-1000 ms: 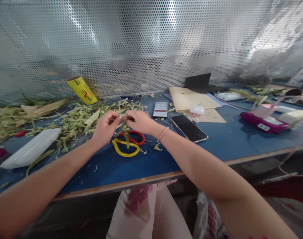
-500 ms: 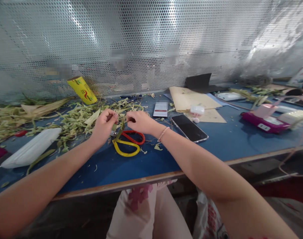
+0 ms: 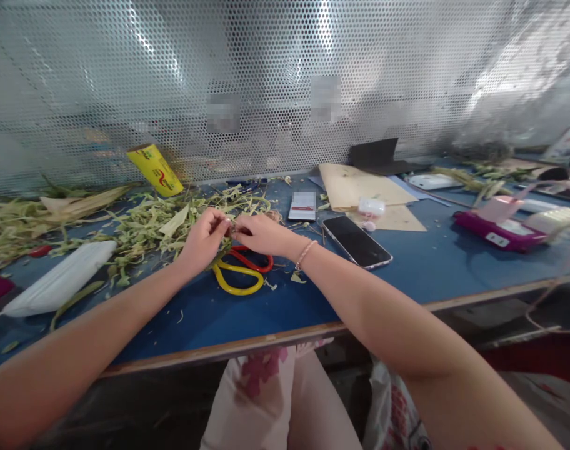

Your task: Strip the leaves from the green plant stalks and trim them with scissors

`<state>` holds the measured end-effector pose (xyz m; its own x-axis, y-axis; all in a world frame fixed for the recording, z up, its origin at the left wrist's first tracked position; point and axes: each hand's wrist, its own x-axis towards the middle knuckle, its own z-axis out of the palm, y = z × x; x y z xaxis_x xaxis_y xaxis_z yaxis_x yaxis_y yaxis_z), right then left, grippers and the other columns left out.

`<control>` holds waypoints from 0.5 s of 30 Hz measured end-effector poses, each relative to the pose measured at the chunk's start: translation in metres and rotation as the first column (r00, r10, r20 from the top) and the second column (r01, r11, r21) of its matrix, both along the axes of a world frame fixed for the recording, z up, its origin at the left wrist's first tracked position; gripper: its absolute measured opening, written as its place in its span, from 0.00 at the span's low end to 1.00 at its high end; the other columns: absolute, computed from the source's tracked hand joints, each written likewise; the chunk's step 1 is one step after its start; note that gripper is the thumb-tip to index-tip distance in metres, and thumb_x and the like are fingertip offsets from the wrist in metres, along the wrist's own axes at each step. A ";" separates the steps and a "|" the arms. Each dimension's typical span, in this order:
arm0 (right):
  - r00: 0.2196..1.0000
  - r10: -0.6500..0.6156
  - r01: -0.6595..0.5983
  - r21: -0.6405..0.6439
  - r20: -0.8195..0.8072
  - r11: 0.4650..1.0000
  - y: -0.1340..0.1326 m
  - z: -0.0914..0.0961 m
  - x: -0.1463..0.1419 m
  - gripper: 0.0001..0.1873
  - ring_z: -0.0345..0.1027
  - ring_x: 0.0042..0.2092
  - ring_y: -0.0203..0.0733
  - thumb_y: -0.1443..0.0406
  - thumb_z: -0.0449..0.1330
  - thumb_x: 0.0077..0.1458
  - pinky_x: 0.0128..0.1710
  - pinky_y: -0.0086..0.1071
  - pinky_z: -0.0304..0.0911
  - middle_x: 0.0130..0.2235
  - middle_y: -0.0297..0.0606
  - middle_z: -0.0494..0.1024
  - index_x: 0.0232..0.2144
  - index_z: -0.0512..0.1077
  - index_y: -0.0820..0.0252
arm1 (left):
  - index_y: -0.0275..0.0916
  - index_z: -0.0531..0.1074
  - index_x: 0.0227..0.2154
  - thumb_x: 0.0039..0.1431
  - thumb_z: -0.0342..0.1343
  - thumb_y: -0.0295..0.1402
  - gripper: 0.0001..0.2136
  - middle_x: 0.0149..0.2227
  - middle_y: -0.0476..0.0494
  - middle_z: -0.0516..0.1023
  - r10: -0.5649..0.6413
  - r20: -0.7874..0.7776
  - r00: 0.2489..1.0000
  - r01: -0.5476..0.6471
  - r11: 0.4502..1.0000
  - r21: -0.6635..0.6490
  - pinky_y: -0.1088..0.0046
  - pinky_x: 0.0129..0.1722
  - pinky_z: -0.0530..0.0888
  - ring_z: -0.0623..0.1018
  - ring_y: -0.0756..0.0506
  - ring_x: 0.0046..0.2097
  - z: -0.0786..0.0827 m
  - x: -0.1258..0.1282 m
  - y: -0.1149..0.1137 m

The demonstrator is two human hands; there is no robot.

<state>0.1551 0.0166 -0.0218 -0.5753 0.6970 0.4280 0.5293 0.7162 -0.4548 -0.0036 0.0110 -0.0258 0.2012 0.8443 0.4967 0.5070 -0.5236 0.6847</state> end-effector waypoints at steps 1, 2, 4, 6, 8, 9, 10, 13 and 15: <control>1.000 -0.002 0.002 0.000 0.004 1.000 0.000 0.000 0.000 0.09 0.54 0.24 0.29 0.66 0.51 0.51 0.27 0.26 0.48 0.22 0.29 0.63 0.21 0.58 0.61 | 0.39 0.59 0.26 0.55 0.47 0.32 0.04 0.24 0.51 0.65 0.015 -0.016 1.000 -0.015 1.000 -0.007 0.72 0.30 0.65 0.67 0.50 0.27 0.001 0.000 0.000; 1.000 -0.005 0.005 0.000 0.009 1.000 0.001 -0.001 0.001 0.09 0.54 0.24 0.29 0.67 0.51 0.51 0.27 0.26 0.48 0.22 0.30 0.63 0.21 0.58 0.61 | 0.39 0.59 0.26 0.55 0.47 0.31 0.04 0.24 0.51 0.65 0.029 -0.034 0.999 -0.030 0.999 -0.016 0.72 0.30 0.65 0.67 0.50 0.27 0.001 0.000 0.000; 0.999 -0.029 0.029 -0.002 0.024 1.000 0.002 -0.002 0.001 0.08 0.55 0.25 0.30 0.68 0.51 0.50 0.27 0.26 0.48 0.22 0.30 0.64 0.21 0.59 0.61 | 0.39 0.59 0.26 0.54 0.47 0.31 0.04 0.24 0.51 0.65 0.054 -0.073 0.996 -0.058 0.997 -0.043 0.72 0.31 0.65 0.68 0.49 0.28 0.002 0.000 0.001; 0.996 -0.071 0.071 0.004 0.046 0.997 0.003 -0.002 0.002 0.08 0.54 0.25 0.30 0.68 0.51 0.50 0.26 0.26 0.47 0.22 0.30 0.64 0.20 0.60 0.61 | 0.39 0.59 0.26 0.54 0.47 0.30 0.04 0.25 0.50 0.66 0.074 -0.102 0.992 -0.082 0.994 -0.075 0.71 0.32 0.65 0.69 0.49 0.29 0.000 -0.001 0.003; 0.991 -0.114 0.112 0.021 0.075 0.993 0.003 -0.001 0.003 0.08 0.54 0.25 0.30 0.68 0.51 0.50 0.26 0.26 0.47 0.22 0.31 0.64 0.20 0.60 0.61 | 0.40 0.59 0.26 0.54 0.47 0.30 0.04 0.25 0.50 0.67 0.095 -0.124 0.988 -0.109 0.989 -0.103 0.71 0.33 0.66 0.70 0.48 0.30 -0.002 -0.001 0.004; 0.988 -0.127 0.124 0.033 0.089 0.992 0.003 -0.001 0.003 0.08 0.54 0.25 0.30 0.68 0.51 0.50 0.27 0.27 0.47 0.22 0.31 0.64 0.20 0.61 0.61 | 0.40 0.58 0.25 0.54 0.46 0.30 0.04 0.25 0.50 0.67 0.106 -0.136 0.985 -0.122 0.986 -0.114 0.71 0.32 0.66 0.70 0.48 0.30 -0.003 -0.001 0.005; 0.986 -0.134 0.130 0.046 0.102 0.991 0.003 -0.001 0.003 0.08 0.53 0.25 0.30 0.68 0.51 0.50 0.27 0.27 0.47 0.22 0.31 0.64 0.20 0.61 0.61 | 0.40 0.58 0.25 0.54 0.46 0.30 0.04 0.25 0.49 0.67 0.115 -0.152 0.982 -0.135 0.983 -0.124 0.70 0.32 0.66 0.70 0.48 0.29 -0.004 -0.001 0.005; 0.982 -0.137 0.127 0.078 0.133 0.989 0.004 -0.003 0.003 0.07 0.52 0.24 0.30 0.69 0.50 0.48 0.27 0.27 0.47 0.21 0.32 0.64 0.19 0.60 0.61 | 0.40 0.58 0.25 0.54 0.46 0.30 0.04 0.24 0.49 0.67 0.134 -0.208 0.969 -0.166 0.975 -0.147 0.70 0.30 0.66 0.71 0.47 0.28 -0.006 0.000 0.005; 0.982 -0.126 0.114 0.091 0.139 0.989 0.006 -0.006 0.003 0.07 0.52 0.24 0.30 0.70 0.50 0.46 0.27 0.27 0.47 0.21 0.32 0.63 0.18 0.59 0.61 | 0.40 0.57 0.26 0.54 0.45 0.30 0.04 0.24 0.48 0.68 0.136 -0.234 0.963 -0.176 0.971 -0.161 0.70 0.30 0.66 0.72 0.46 0.29 -0.006 0.001 0.005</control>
